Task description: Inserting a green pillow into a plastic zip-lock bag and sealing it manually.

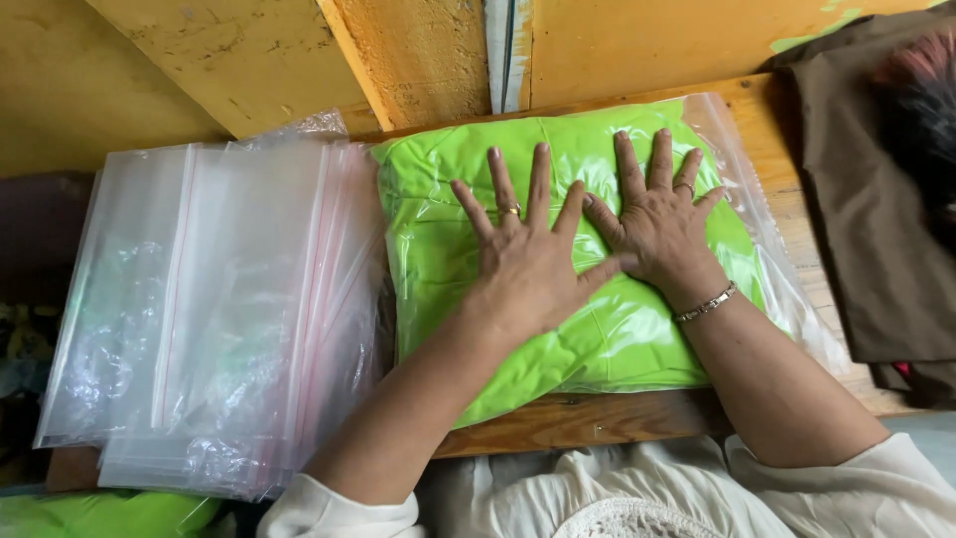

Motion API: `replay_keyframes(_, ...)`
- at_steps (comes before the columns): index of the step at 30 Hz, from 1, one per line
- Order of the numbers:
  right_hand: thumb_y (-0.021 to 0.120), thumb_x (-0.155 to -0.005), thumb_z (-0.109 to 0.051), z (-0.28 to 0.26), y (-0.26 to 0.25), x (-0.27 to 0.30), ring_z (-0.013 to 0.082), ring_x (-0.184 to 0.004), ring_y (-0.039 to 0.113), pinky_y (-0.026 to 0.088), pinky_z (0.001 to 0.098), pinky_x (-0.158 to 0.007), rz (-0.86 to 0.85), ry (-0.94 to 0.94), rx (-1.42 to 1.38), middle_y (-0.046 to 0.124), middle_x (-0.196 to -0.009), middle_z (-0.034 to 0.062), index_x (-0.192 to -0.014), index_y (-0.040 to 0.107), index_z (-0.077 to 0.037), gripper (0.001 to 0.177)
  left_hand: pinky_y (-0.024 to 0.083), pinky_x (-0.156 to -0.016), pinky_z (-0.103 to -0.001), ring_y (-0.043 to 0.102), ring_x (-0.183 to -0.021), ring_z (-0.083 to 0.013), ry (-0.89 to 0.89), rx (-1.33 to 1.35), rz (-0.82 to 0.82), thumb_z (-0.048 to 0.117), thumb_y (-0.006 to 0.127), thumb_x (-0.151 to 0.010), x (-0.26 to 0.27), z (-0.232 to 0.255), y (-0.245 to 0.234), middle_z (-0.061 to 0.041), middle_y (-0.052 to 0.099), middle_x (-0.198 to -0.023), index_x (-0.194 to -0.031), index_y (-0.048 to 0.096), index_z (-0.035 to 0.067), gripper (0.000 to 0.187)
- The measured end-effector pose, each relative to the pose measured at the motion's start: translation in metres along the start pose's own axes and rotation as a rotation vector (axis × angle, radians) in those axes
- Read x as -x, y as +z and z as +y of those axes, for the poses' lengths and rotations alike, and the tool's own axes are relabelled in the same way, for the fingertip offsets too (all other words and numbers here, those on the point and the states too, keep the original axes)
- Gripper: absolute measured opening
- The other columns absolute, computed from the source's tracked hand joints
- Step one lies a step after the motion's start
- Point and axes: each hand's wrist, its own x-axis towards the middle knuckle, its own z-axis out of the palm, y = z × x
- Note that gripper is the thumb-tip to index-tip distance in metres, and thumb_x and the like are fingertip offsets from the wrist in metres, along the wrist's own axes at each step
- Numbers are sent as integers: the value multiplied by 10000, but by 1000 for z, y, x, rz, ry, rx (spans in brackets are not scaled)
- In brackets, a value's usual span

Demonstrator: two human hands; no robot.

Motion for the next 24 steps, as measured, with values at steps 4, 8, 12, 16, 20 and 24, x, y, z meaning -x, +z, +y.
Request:
replay_keyframes(4, 184, -787, -720, -2, -5, 1, 492, -1372, -51, 33, 749, -984, -31, 20, -23, -40, -1553, 146, -1494, 35, -281, 845, -48, -960, -783, -61, -1338, -551, 119, -141, 212, 853, 315, -718, 16, -6, 54, -202, 22, -1517, -1440, 245, 171, 996)
replay_keyframes(8, 160, -776, -726, -4, -6, 5, 483, -1374, -74, 10, 732, -1000, -48, 23, -26, -72, -1551, 138, -1494, 21, -284, 855, 3, -977, -781, -44, -1353, -553, 176, -254, 367, 863, 231, -758, 21, -16, 79, -210, -6, -1536, -1483, 178, 174, 1002)
replay_keyframes(12, 167, -795, -716, -4, -5, 2, 510, -1365, -46, 31, 749, -981, -20, 5, -13, -50, -1549, 154, -1496, 43, -272, 838, -19, -978, -774, -40, -1357, -555, 183, -190, 377, 833, 251, -762, 16, -19, 86, -219, 28, -1538, -1489, 186, 161, 992)
replay_keyframes(16, 168, -797, -720, -4, -2, 0, 514, -1363, -34, 45, 755, -969, -12, 4, 1, -42, -1547, 161, -1497, 52, -278, 836, -7, -969, -775, -20, -1347, -563, 178, -192, 359, 836, 310, -750, 13, -23, 90, -226, 23, -1531, -1475, 217, 157, 998)
replay_keyframes(20, 174, -780, -734, -3, -5, 0, 511, -1368, -34, 24, 756, -969, -16, 5, -18, -41, -1552, 148, -1492, 49, -304, 841, 13, -967, -773, -23, -1346, -558, 186, -199, 350, 857, 345, -734, 16, -22, 79, -221, 6, -1531, -1475, 218, 153, 1030)
replay_keyframes(24, 208, -756, -709, -1, -27, 5, 434, -1390, -124, -39, 705, -1016, -188, 31, -183, -103, -1563, 85, -1485, 26, -344, 836, -10, -975, -757, -89, -1333, -551, 82, -146, -167, 794, 410, -760, 18, -5, 16, -231, -101, -1514, -1467, 141, 146, 997)
